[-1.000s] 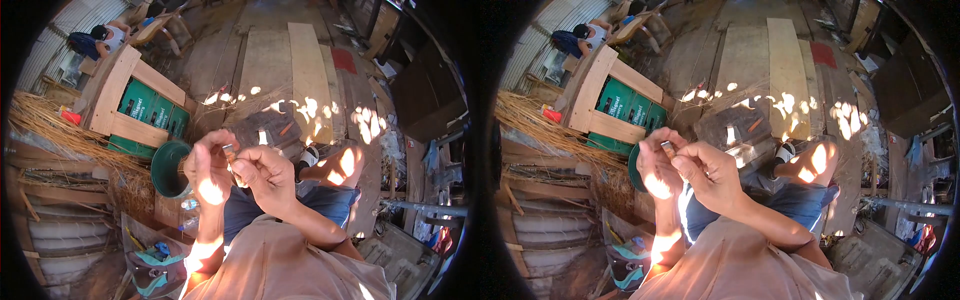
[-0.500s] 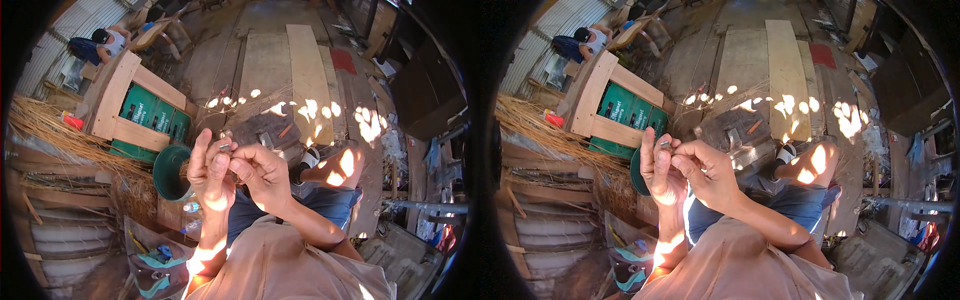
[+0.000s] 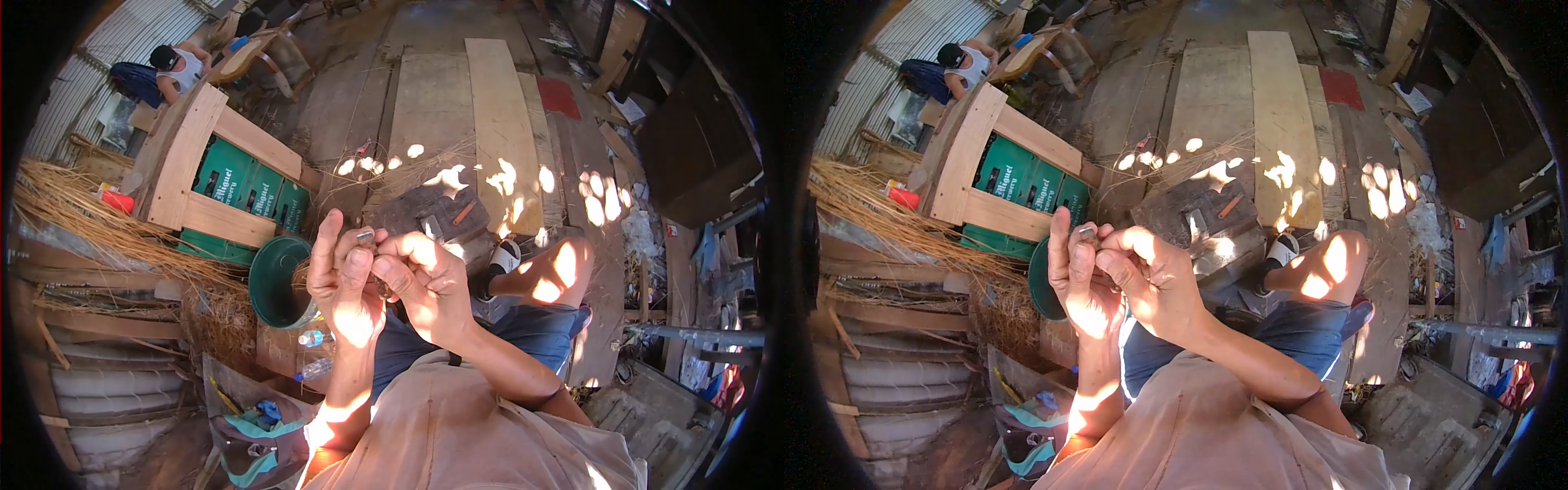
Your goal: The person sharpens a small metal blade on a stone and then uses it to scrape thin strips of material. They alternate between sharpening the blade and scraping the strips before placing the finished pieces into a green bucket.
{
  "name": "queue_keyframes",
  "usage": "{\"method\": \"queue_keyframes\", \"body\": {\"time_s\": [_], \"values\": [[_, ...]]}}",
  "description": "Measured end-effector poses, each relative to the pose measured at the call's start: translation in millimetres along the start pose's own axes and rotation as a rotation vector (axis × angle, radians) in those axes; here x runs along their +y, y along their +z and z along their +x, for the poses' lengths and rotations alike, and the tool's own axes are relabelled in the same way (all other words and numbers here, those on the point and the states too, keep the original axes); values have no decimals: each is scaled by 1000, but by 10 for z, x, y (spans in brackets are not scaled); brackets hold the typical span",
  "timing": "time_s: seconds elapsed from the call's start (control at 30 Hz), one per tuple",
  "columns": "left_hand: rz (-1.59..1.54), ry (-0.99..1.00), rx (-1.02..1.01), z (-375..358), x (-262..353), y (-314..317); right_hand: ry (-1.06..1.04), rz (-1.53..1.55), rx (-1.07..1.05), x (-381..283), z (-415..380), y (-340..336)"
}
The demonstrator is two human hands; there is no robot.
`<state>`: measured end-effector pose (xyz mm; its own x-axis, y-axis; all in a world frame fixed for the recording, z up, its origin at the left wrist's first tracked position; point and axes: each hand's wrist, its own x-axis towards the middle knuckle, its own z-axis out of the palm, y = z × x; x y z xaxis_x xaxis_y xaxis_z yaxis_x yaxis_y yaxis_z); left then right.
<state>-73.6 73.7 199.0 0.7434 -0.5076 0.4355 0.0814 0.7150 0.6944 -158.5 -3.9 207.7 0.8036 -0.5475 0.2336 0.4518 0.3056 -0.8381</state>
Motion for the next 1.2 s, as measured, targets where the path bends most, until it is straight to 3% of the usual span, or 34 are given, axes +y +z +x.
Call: {"method": "queue_keyframes", "body": {"time_s": [0.13,0.27,0.3,0.43,0.6,0.63,0.7,0.73,0.8,0.83,0.93,1.03,1.2], "values": [[119,-40,76,47,86,46,-14,-40,-3,47,1,-61],[299,-82,108,118,192,-8,-116,-385,-11,42,47,-141],[325,-113,167,142,240,44,-165,-526,-23,59,53,-168],[233,-23,366,296,325,77,-215,-579,-19,115,43,-221],[228,-146,136,196,285,-97,0,-83,-24,121,33,-192],[215,-252,127,198,291,-42,-3,-83,-20,67,48,-206],[173,-401,79,162,261,-19,307,253,-133,-36,73,-263],[21,-487,-48,166,316,-9,306,250,-136,-30,97,-280],[27,-415,-17,142,258,-41,456,526,-202,57,73,-320],[25,-417,-15,148,243,-40,412,578,-248,140,81,-348],[133,-336,66,149,226,-39,379,362,-89,72,47,-289],[490,-159,105,116,221,37,345,246,-43,68,20,-261],[430,-207,145,93,229,153,311,214,-5,94,1,-247]]}}
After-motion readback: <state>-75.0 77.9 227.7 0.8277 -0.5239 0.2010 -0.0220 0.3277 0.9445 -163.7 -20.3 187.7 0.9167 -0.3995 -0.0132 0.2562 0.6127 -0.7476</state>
